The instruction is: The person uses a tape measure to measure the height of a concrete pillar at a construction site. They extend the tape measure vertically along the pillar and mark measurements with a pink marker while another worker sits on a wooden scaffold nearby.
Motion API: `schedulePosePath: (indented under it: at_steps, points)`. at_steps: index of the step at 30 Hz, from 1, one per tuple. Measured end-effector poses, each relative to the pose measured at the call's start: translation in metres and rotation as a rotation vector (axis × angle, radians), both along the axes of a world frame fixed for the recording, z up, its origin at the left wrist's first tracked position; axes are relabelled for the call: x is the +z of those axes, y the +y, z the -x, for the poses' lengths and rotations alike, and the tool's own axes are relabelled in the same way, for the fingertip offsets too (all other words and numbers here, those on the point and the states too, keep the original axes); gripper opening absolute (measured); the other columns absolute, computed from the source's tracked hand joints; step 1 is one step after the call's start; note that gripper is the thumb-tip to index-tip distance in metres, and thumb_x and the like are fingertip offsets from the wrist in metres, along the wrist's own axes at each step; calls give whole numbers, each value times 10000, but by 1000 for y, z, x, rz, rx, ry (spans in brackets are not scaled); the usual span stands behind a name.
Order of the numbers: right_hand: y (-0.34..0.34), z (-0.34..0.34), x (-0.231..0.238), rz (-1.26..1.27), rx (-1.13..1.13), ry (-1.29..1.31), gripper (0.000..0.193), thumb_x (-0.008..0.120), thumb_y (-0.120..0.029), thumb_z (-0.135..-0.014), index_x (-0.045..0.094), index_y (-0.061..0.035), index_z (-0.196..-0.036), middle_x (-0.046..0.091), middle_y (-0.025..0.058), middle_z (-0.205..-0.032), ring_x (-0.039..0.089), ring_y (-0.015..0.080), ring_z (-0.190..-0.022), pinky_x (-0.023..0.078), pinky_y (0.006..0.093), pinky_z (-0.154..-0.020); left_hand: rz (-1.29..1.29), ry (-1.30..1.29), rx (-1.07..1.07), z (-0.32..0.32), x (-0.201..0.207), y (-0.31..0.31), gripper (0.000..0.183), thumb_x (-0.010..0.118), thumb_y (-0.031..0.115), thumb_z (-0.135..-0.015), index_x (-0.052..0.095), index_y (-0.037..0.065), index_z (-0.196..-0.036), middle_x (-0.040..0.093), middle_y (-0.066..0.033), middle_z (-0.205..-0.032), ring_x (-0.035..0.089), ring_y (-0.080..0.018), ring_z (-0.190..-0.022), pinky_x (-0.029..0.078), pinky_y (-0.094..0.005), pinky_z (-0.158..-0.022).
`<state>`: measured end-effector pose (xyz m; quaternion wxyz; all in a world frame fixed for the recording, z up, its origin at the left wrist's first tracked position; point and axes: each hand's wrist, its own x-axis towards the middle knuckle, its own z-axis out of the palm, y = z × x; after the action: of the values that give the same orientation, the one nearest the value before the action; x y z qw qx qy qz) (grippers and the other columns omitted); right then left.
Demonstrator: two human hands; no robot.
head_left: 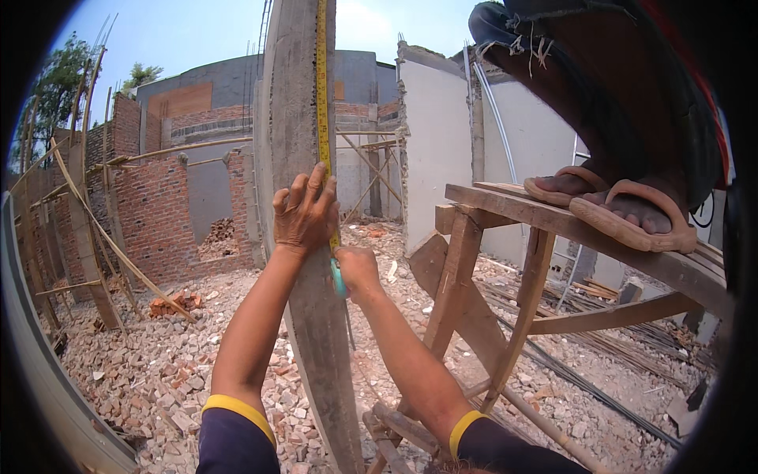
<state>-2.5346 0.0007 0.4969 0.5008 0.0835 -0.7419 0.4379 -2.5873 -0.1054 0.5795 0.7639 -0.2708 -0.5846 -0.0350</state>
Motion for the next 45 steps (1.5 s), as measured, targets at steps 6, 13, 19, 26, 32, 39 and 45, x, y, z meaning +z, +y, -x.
schedulePosePath:
  at_steps: [6, 13, 19, 26, 32, 39, 45]
  points:
    - [8, 16, -6, 163, 150, -137, 241, 590, -168, -796, 697, 47, -792, 649, 206, -699, 657, 274, -615, 496, 405, -581, -5, 30, 5, 1, 2, -1, 444, 694, 358, -737, 654, 236, -1162, 519, 11, -1396, 452, -155, -1184, 215, -398, -979]
    - [6, 13, 2, 556, 384, -329, 224, 553, -142, -836, 684, 38, -814, 660, 163, -734, 650, 275, -576, 507, 409, -534, -17, 47, -16, 6, 0, 2, 450, 707, 358, -721, 647, 232, -1149, 520, 3, -1392, 451, -159, -1189, 208, -406, -976]
    - [4, 7, 4, 546, 299, -319, 202, 572, -129, -831, 680, 40, -816, 655, 155, -726, 638, 253, -559, 496, 406, -499, -5, 14, -23, 5, -1, 1, 473, 694, 364, -732, 614, 231, -1178, 523, -3, -1389, 451, -159, -1196, 196, -409, -990]
    - [10, 16, -2, 174, 207, -167, 222, 530, -109, -863, 660, 43, -767, 639, 146, -704, 643, 240, -566, 502, 383, -484, -9, 16, -29, 4, 0, 3, 441, 680, 375, -756, 610, 228, -1167, 538, 3, -1376, 449, -147, -1195, 188, -412, -998]
    - [2, -2, 8, 458, 315, -295, 228, 536, -115, -861, 660, 50, -764, 636, 150, -699, 636, 237, -563, 502, 387, -489, -13, 41, 4, 8, -2, 3, 424, 675, 393, -761, 611, 240, -1150, 537, 14, -1380, 451, -138, -1190, 187, -411, -998]
    - [6, -1, 7, 501, 368, -306, 207, 551, -110, -854, 669, 50, -796, 639, 152, -717, 622, 229, -556, 497, 393, -487, -22, 64, 10, 9, 0, 3, 418, 673, 403, -755, 610, 252, -1140, 534, 20, -1381, 462, -137, -1174, 188, -420, -985]
    - [8, 6, 3, 431, 374, -233, 184, 556, -92, -860, 657, 33, -769, 617, 130, -688, 608, 231, -527, 478, 401, -445, -23, 62, -4, 7, 0, 3, 424, 674, 394, -751, 608, 253, -1145, 534, 17, -1381, 462, -137, -1175, 197, -415, -973]
